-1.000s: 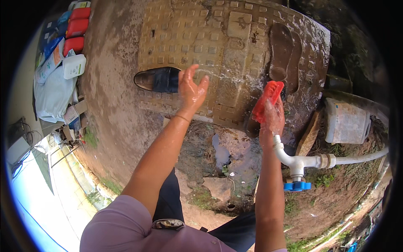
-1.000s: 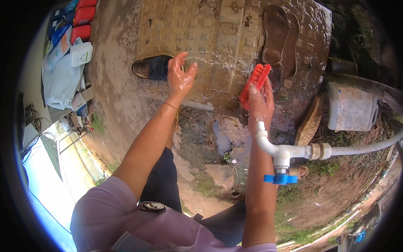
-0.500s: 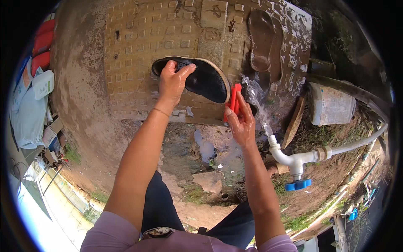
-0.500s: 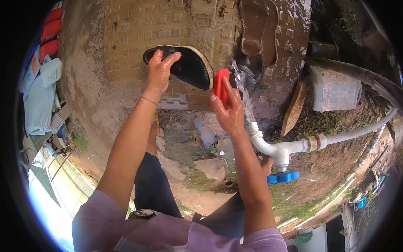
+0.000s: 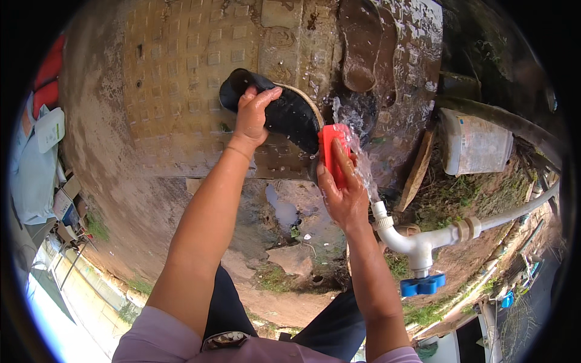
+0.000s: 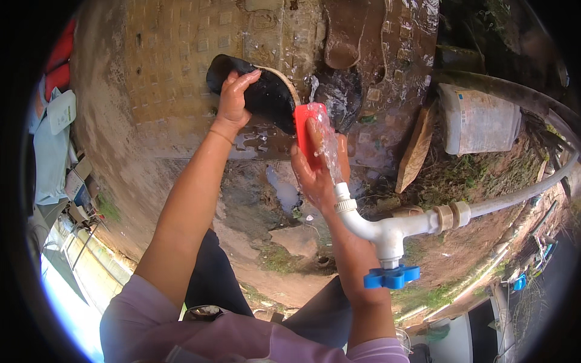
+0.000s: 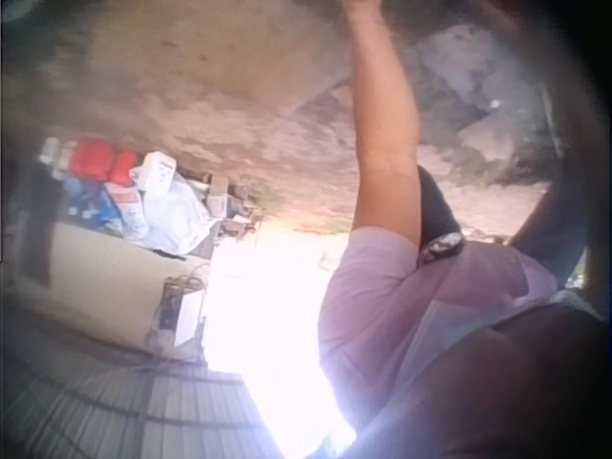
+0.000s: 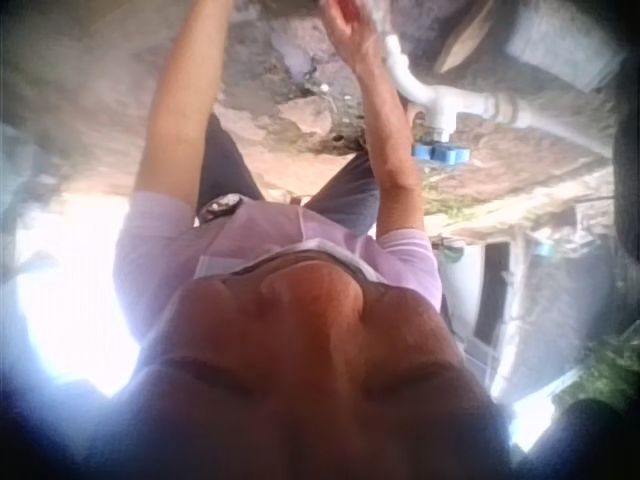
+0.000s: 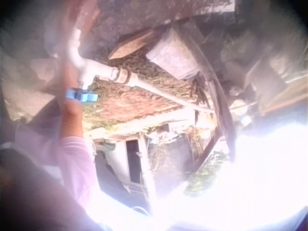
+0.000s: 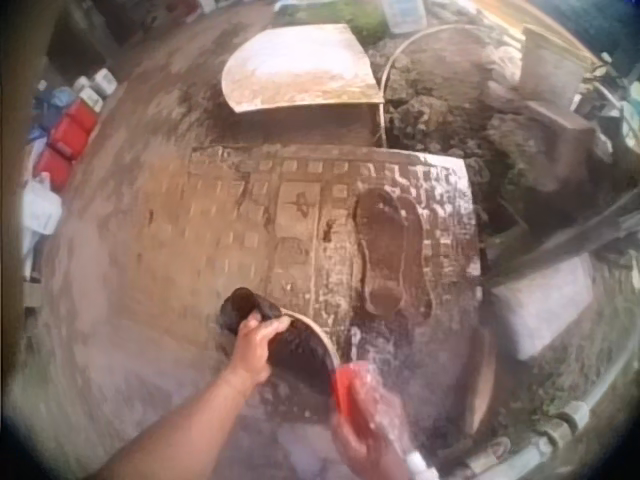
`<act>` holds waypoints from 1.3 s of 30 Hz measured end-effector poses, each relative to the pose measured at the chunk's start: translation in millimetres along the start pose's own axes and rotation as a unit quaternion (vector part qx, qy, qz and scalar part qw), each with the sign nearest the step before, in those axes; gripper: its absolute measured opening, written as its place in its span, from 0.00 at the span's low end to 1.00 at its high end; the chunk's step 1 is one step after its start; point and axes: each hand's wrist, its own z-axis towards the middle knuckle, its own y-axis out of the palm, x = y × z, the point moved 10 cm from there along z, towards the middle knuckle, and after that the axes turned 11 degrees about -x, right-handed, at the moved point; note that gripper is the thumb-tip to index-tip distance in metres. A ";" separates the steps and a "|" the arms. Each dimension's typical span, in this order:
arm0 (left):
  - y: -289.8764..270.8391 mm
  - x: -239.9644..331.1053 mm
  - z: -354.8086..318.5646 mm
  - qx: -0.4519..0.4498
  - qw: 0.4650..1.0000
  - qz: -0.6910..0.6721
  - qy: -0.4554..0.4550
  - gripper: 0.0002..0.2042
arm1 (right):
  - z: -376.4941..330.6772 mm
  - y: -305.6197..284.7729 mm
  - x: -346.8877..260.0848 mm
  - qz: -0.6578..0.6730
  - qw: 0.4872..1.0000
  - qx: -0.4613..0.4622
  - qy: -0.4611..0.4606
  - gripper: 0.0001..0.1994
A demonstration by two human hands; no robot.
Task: The person washes a pair of black shoes under a running tap using a red brush. They scrub the uppers, soles, and sides of each shoe, rinse them repeatedly, and place them on a tiled surface.
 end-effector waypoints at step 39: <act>-5.2 -1.2 8.1 0.089 0.995 0.040 0.007 0.12 | 81.7 6.7 40.3 -0.054 0.990 0.126 0.027 0.27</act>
